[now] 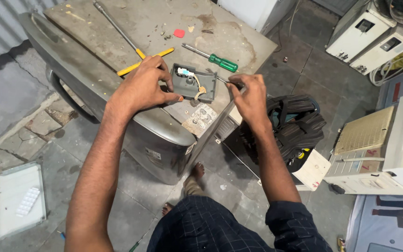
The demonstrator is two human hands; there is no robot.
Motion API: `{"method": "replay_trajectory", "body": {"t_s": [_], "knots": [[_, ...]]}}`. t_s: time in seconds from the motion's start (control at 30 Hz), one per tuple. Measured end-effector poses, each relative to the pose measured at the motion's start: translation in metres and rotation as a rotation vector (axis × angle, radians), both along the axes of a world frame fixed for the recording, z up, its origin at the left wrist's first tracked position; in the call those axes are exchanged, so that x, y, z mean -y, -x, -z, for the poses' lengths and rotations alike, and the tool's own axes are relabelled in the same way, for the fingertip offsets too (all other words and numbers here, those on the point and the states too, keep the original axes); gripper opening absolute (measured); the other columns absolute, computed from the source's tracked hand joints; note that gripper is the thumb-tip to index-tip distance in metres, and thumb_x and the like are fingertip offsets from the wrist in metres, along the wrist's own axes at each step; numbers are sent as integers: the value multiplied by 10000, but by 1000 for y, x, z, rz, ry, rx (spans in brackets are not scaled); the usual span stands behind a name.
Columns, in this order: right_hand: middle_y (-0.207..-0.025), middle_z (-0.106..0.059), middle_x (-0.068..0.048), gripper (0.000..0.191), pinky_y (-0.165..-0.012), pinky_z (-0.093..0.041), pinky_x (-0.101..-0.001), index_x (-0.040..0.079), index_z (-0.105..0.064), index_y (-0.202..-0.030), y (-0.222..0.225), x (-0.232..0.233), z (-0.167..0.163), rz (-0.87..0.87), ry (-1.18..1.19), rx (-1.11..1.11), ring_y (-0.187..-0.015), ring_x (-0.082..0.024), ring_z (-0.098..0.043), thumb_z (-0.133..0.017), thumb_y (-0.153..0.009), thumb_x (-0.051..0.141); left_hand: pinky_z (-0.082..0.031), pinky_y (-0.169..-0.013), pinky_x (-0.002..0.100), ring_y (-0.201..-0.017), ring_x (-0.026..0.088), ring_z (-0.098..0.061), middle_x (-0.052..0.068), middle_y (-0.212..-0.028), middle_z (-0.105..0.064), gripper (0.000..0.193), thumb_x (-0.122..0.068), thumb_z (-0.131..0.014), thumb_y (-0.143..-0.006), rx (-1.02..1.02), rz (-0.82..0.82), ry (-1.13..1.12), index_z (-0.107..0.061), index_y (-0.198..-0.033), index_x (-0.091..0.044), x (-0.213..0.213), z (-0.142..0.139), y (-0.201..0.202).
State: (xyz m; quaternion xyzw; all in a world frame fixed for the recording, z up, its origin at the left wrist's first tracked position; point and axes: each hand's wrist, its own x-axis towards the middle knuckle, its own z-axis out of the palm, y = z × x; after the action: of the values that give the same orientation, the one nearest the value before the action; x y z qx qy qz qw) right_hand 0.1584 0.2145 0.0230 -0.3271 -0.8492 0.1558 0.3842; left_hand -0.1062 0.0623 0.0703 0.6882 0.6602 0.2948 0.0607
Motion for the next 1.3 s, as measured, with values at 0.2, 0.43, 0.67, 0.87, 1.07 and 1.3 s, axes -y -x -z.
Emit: {"method": "replay_trajectory", "body": {"t_s": [0.2,0.43,0.67,0.87,1.07,1.3], "knots": [[-918,-696,-145,269,-738,-527,-368,24,-744,-1049,-6,2,7,107,86,-6,-820,-229,-656,-848,-875,201,-524,-880,395,-1075,269,-596,82,-925,-624,366,-333,-909,-630,-25,-52,67,-707,-612,-28,0,3,-2],[-832,-689,-95,312,-642,-521,-265,-29,-684,-1196,-30,-11,33,-81,692,-267,-700,-122,-642,-734,-945,150,-520,-799,413,-943,293,-626,96,-829,-640,378,-363,-924,-617,0,-37,50,-719,-670,-50,4,-5,-6],[-870,-703,-72,225,-689,-525,-250,-42,-697,-1183,-59,31,56,-118,855,-648,-761,-121,-665,-647,-1040,123,-559,-758,374,-850,275,-708,104,-889,-709,205,-244,-779,-793,215,235,76,-795,-927,-90,9,3,-36],[-884,-729,-82,198,-744,-580,-287,-49,-706,-1129,-74,47,35,-176,863,-493,-796,-145,-699,-677,-1017,111,-557,-742,385,-838,287,-720,107,-948,-750,271,-270,-790,-790,188,311,200,-810,-1006,-107,10,7,-41],[-927,-764,-127,220,-766,-600,-299,-52,-711,-1115,-74,57,18,-221,815,-357,-824,-168,-734,-732,-937,76,-562,-742,388,-835,255,-731,87,-923,-753,286,-304,-801,-783,154,227,264,-808,-995,-113,13,-2,-46],[-900,-737,-136,221,-779,-598,-307,-74,-687,-1122,-64,50,27,-255,990,-589,-803,-177,-718,-693,-981,97,-562,-738,382,-827,250,-730,75,-925,-749,320,-308,-804,-771,152,233,262,-804,-1042,-137,12,-4,-48]]}}
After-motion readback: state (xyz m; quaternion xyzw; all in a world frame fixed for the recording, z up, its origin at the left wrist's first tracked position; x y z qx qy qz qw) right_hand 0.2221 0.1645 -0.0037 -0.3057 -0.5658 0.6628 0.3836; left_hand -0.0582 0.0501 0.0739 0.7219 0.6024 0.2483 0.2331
